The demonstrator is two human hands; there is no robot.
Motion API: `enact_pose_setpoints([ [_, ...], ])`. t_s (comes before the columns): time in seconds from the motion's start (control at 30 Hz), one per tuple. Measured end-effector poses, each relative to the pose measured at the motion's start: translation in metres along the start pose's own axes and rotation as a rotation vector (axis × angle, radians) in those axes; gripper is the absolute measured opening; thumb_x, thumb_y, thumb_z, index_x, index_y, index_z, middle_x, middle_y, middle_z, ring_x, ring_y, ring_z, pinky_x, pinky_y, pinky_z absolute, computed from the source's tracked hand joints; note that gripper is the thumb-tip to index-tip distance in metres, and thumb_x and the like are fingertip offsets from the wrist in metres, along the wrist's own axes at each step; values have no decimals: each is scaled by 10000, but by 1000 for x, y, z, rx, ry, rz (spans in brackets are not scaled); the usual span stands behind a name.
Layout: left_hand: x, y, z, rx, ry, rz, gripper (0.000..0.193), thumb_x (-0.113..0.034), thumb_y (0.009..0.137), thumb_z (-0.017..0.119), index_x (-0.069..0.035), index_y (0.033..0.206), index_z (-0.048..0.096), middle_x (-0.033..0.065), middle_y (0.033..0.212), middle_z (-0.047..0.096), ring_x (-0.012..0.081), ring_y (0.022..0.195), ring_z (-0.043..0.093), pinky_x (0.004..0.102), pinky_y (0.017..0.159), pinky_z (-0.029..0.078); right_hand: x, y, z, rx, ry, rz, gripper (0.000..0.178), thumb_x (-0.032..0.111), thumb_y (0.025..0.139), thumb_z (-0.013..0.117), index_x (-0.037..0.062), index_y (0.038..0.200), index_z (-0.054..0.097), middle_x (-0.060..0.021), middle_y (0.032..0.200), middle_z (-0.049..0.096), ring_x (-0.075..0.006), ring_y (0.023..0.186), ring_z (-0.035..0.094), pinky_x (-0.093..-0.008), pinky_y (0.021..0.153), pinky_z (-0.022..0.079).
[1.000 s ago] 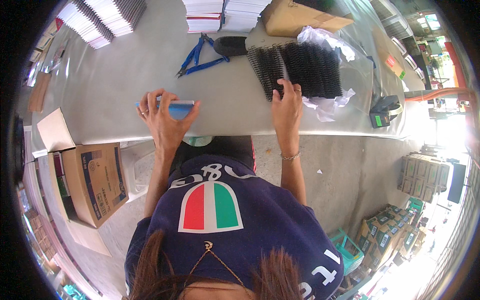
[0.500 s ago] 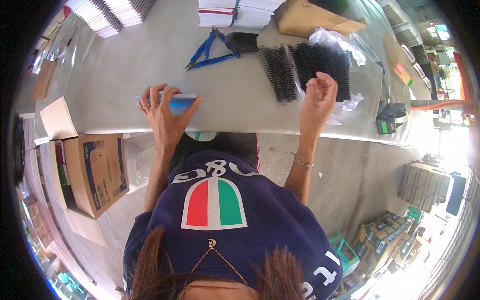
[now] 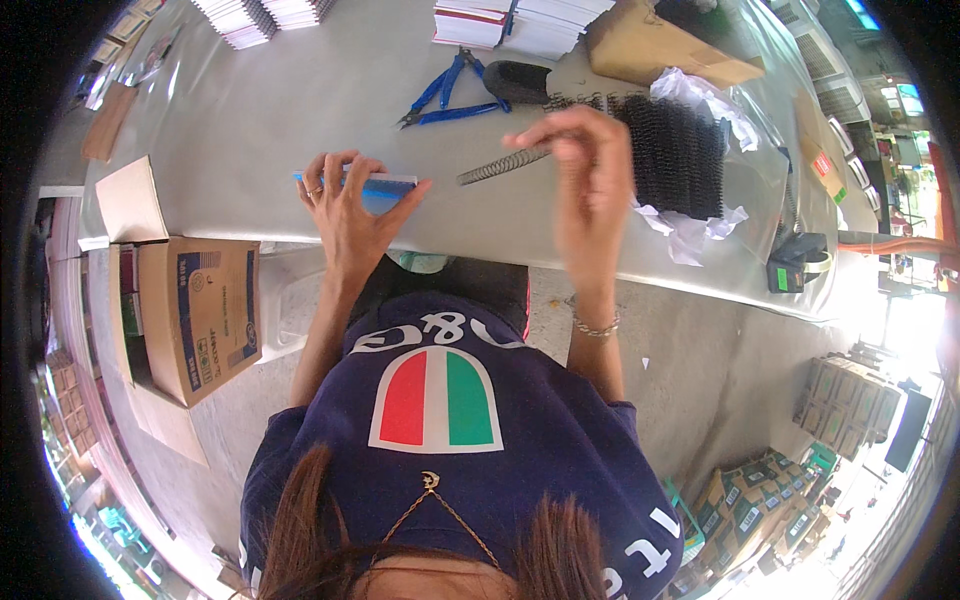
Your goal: The person unpacks red notebooks from a cardboard box and stacks them on a table. They then take a blue notebook, insert a metal spiral coil into the punched holes, and use pliers to secure the coil ends. The person repeats this process for additional notebooks.
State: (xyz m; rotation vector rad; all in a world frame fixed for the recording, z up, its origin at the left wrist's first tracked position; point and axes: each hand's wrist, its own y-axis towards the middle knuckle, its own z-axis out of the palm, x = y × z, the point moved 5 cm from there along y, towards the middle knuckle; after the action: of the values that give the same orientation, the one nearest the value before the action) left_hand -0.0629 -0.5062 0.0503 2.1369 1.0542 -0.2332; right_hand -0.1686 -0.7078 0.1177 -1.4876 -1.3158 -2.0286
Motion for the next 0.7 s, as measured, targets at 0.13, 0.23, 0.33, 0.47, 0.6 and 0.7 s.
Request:
enact_pose_setpoints([
  [0.13, -3, 2, -2, 17, 42, -4, 436, -429, 656, 869, -128, 871, 638, 34, 1036, 548, 289, 1129, 433, 517, 984, 294, -3, -13, 38, 267, -465, 34, 184, 123, 910, 648, 36, 1062, 591, -123, 943, 671, -227, 813, 674, -342, 756, 515],
  [0.23, -2, 1, -3, 38, 35, 2, 425, -411, 663, 864, -132, 890, 637, 30, 1036, 548, 284, 1133, 427, 512, 984, 291, -17, -18, 54, 391, -555, 7, 206, 130, 852, 697, 54, 1023, 612, -112, 905, 648, -283, 792, 655, -387, 714, 500],
  [0.33, -3, 3, -4, 63, 18, -1, 415, -392, 662, 863, -132, 895, 639, 33, 1033, 549, 286, 1129, 427, 506, 981, 291, -28, -21, 59, 424, -540, 9, 186, 134, 842, 708, 56, 990, 629, -107, 889, 636, -290, 774, 643, -392, 698, 489],
  [0.47, -3, 3, -3, 60, 24, 1, 412, -382, 658, 865, -129, 896, 642, 37, 1027, 550, 287, 1122, 430, 503, 978, 289, -30, -21, 61, 376, -521, 53, 171, 121, 823, 719, 63, 965, 641, -111, 892, 629, -308, 758, 624, -396, 693, 478],
  [0.6, -4, 4, -4, 48, 26, -5, 438, -407, 649, 869, -128, 899, 643, 38, 1021, 550, 286, 1122, 431, 504, 977, 288, -35, -19, 59, 342, -597, -9, 177, 92, 805, 723, 66, 962, 645, -112, 904, 619, -315, 803, 616, -417, 710, 475],
  [0.7, -1, 3, -2, 51, 5, -3, 442, -449, 674, 848, -129, 901, 644, 27, 1010, 540, 300, 1134, 421, 553, 975, 273, -35, -21, 63, 371, -538, -32, 166, 63, 813, 704, 60, 967, 641, -114, 918, 603, -317, 847, 610, -434, 734, 474],
])
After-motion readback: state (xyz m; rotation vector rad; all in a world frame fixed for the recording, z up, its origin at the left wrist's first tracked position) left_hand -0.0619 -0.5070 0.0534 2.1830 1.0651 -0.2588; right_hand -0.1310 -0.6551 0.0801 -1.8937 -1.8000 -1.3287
